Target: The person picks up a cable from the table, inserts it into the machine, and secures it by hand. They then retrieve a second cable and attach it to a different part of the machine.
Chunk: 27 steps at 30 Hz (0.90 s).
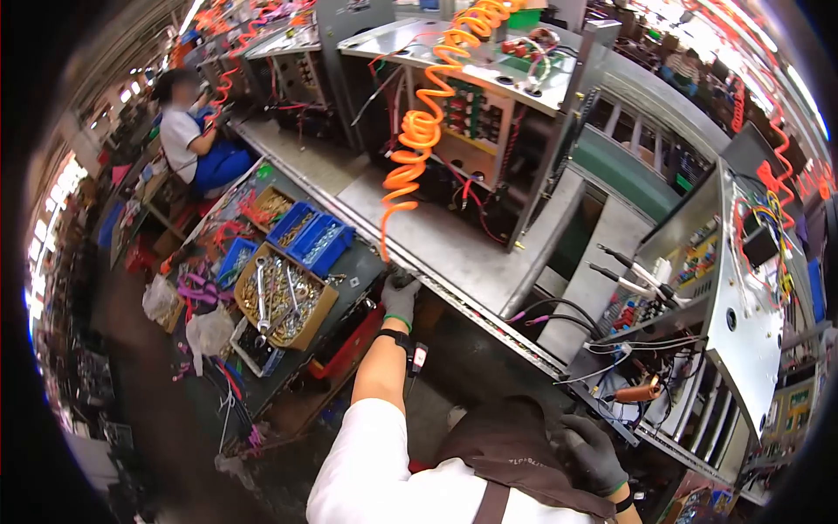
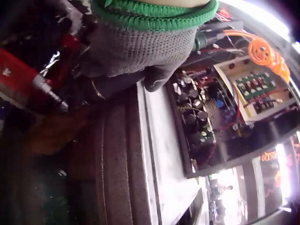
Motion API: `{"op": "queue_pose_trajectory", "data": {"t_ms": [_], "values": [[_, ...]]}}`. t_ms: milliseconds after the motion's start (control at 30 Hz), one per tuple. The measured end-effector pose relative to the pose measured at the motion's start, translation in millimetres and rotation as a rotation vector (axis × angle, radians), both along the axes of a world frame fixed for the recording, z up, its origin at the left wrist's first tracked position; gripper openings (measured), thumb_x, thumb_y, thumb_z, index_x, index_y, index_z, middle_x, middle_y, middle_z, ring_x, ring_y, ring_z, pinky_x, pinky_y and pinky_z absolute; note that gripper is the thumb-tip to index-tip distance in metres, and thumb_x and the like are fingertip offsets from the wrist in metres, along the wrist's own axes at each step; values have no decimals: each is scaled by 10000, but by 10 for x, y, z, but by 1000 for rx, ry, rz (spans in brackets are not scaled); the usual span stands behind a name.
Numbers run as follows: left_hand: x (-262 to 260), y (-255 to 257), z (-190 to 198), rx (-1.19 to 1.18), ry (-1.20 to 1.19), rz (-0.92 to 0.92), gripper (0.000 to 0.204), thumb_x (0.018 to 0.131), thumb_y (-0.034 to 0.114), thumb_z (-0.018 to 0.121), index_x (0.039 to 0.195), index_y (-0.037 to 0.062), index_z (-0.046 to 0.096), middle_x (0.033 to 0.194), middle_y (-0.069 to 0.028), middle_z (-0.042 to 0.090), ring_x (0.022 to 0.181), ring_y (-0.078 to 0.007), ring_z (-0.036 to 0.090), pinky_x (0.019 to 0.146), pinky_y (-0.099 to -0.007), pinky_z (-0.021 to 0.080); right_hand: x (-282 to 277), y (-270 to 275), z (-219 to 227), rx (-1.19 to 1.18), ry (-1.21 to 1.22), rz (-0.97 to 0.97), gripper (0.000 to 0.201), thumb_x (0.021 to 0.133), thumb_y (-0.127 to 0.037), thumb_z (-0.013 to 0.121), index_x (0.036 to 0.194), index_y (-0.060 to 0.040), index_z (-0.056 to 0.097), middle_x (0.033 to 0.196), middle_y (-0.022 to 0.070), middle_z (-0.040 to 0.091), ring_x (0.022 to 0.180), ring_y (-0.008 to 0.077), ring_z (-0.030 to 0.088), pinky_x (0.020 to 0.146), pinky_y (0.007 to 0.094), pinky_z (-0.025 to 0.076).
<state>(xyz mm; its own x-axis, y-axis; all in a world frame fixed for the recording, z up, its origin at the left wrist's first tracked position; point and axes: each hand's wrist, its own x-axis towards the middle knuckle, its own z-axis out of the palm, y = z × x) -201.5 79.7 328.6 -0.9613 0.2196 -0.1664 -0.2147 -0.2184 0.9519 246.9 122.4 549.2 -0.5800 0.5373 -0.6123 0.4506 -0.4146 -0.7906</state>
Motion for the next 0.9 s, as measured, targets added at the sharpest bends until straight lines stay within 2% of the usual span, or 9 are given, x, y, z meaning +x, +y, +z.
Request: {"op": "queue_pose_trajectory", "data": {"t_ms": [100, 200, 267, 333, 400, 500, 533, 700, 900], "values": [[-95, -54, 21, -55, -156, -45, 336, 689, -18, 743, 984, 20, 587, 824, -13, 610, 677, -112, 553, 597, -255, 452, -180, -3, -25, 33, 28, 16, 344, 890, -155, 557, 1199, -6, 526, 962, 43, 628, 694, 77, 554, 579, 215, 453], [-105, -188, -8, -17, -224, -81, 394, 694, 65, 765, 1032, -17, 579, 904, -52, 639, 752, -141, 577, 683, -269, 471, -335, 35, -32, 85, 32, 103, 341, 888, -142, 560, 1200, -7, 526, 947, 40, 628, 665, 80, 548, 569, 216, 450], [9, -358, 171, -350, -12, 57, 436, 699, 154, 760, 1060, -12, 580, 932, -94, 655, 792, -188, 605, 731, -300, 482, -382, 43, -48, 43, 54, 110, 337, 887, -137, 561, 1197, -6, 528, 941, 39, 628, 654, 79, 543, 565, 215, 446], [76, -739, 781, -842, 306, 16, 492, 719, 180, 725, 1143, -9, 563, 1024, -160, 630, 923, -258, 614, 813, -368, 492, -428, 64, -40, 4, 80, 103, 333, 887, -132, 562, 1193, -5, 529, 935, 38, 627, 644, 77, 537, 561, 215, 442], [-141, -1209, 966, -794, 610, 36, 314, 756, 226, 649, 1005, 33, 645, 960, -147, 655, 884, -269, 631, 806, -348, 488, -448, 71, 6, 117, -14, 189, 325, 888, -130, 563, 1186, -3, 532, 911, 35, 623, 643, 71, 530, 558, 210, 433], [-410, -1779, 1102, -1051, 788, 237, 245, 760, 260, 613, 927, 94, 682, 937, -144, 662, 874, -313, 629, 786, -403, 492, -426, 44, -42, 43, 33, 132, 321, 887, -131, 568, 1179, -3, 537, 887, 26, 612, 642, 66, 524, 557, 208, 428], [-504, -2151, 1369, -1278, 454, 284, 255, 751, 269, 612, 934, 108, 686, 936, -159, 659, 874, -333, 632, 774, -421, 499, -432, 37, -31, 42, 37, 130, 321, 887, -131, 568, 1179, -3, 537, 887, 26, 612, 642, 66, 524, 557, 208, 428], [-914, -2931, 1353, -1586, 256, 194, 322, 768, 341, 584, 979, 119, 684, 987, -171, 655, 918, -345, 628, 799, -439, 494, -365, -18, -148, 133, 7, 208, 306, 892, -140, 564, 1167, -8, 546, 875, 16, 600, 645, 64, 529, 571, 210, 436], [-1042, -2831, 1450, -1678, 114, 4, 428, 751, 440, 590, 976, 90, 689, 1021, -182, 650, 951, -354, 622, 825, -445, 481, -229, -66, -278, 309, -39, 281, 332, 892, -178, 573, 1185, -25, 544, 1008, 71, 620, 885, 138, 586, 792, 265, 474]]}}
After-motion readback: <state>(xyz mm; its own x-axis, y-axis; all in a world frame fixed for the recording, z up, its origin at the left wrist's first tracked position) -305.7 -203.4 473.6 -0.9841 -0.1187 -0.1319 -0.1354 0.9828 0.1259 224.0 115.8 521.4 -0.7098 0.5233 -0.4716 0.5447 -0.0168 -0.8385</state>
